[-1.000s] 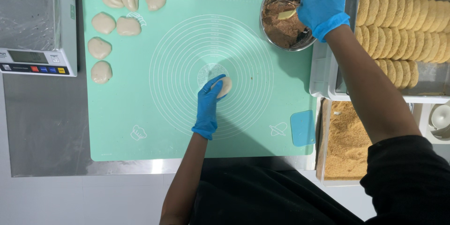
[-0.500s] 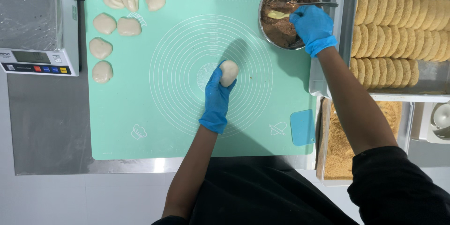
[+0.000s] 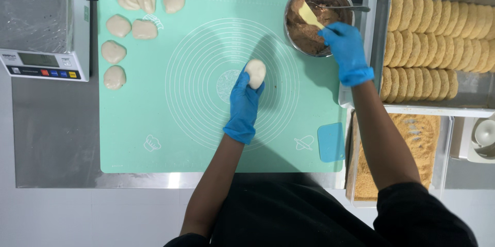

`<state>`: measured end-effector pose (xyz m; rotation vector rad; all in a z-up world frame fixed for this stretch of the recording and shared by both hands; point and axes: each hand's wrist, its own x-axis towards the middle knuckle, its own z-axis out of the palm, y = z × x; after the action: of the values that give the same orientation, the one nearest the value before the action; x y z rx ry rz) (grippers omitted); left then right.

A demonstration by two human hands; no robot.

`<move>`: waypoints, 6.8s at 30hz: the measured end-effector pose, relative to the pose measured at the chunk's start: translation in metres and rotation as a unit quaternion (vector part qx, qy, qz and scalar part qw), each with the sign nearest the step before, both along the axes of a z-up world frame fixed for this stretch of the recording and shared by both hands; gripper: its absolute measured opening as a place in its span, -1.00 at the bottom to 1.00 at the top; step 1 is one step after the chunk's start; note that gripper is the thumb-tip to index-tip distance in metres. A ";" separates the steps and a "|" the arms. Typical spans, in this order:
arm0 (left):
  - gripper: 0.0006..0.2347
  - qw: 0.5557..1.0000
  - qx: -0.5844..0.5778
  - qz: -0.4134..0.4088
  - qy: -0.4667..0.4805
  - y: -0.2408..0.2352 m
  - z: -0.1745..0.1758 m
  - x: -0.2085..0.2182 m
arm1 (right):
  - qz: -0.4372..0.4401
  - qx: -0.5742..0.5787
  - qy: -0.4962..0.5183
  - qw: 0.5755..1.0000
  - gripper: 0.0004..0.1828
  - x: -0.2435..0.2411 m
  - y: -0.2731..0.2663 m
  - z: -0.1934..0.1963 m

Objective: The person repeatedly flattens dough pieces, fills them with a brown paste using a spatula, seals them into balls, rolls them in a tray of crumbs, and places them into a container. The process is repeated multiple times throughout the clip.

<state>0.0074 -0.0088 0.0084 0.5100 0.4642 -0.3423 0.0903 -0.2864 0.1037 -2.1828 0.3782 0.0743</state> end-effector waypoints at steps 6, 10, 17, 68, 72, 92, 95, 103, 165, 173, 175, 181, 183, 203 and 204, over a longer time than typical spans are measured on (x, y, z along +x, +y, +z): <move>-0.56 0.995 -0.075 0.001 -0.072 -0.022 0.023 0.022 | 0.006 0.181 0.001 0.983 -0.68 -0.073 0.012 0.030; -0.58 0.992 -0.112 -0.014 -0.063 -0.035 0.035 0.028 | 0.008 0.169 -0.075 0.983 -0.61 -0.110 0.043 0.034; -0.61 0.990 -0.124 -0.021 -0.057 -0.045 0.045 0.024 | 0.087 -0.070 -0.189 0.976 -0.62 -0.123 0.078 0.028; -0.62 0.973 0.093 -0.191 -0.095 0.043 0.073 -0.006 | 0.066 0.397 0.120 0.908 -0.69 -0.083 0.085 0.043; -0.61 0.960 0.237 -0.115 -0.098 0.019 0.066 -0.014 | 0.102 0.216 0.033 0.971 -0.66 -0.105 0.114 0.055; -0.53 0.964 0.209 -0.116 -0.120 0.024 0.100 -0.041 | 0.237 -0.264 -0.178 0.918 -0.28 -0.154 0.171 0.065; -0.54 0.972 0.178 -0.094 -0.124 0.028 0.103 -0.042 | 0.248 -0.157 -0.190 0.937 -0.38 -0.162 0.173 0.072; -0.60 0.985 0.143 -0.055 -0.084 0.028 0.107 -0.049 | 0.083 -0.029 -0.190 0.978 -0.69 -0.178 0.171 0.073; -0.66 0.370 0.654 -0.293 -0.591 0.119 -0.053 -0.043 | 0.246 -0.289 -0.173 0.909 -0.44 -0.208 0.168 -0.098; -0.62 0.358 0.647 -0.277 -0.613 0.114 -0.054 -0.036 | 0.312 -0.249 -0.193 0.897 -0.48 -0.192 0.149 -0.105; -0.72 0.350 0.657 -0.328 -0.582 0.117 -0.059 -0.026 | 0.285 -0.265 -0.182 0.903 -0.53 -0.190 0.147 -0.106; -0.63 0.306 0.656 -0.202 -0.660 0.109 -0.056 -0.020 | 0.286 -0.280 -0.209 0.892 -0.46 -0.174 0.141 -0.114; -0.67 0.349 0.660 -0.293 -0.597 0.106 -0.053 -0.012 | 0.275 -0.260 -0.206 0.902 -0.47 -0.173 0.138 -0.117; -0.69 0.913 0.246 -0.225 -0.236 0.062 0.024 -0.035 | 0.100 -0.016 -0.164 0.981 -0.63 -0.169 0.168 -0.006; -0.68 0.933 0.216 -0.214 -0.194 0.058 0.030 -0.043 | 0.080 0.047 -0.152 0.984 -0.64 -0.174 0.172 0.003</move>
<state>-0.0352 0.0489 0.0385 1.0928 0.0301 -0.5465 -0.0837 -0.1142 0.1071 -2.0861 0.0261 -0.1478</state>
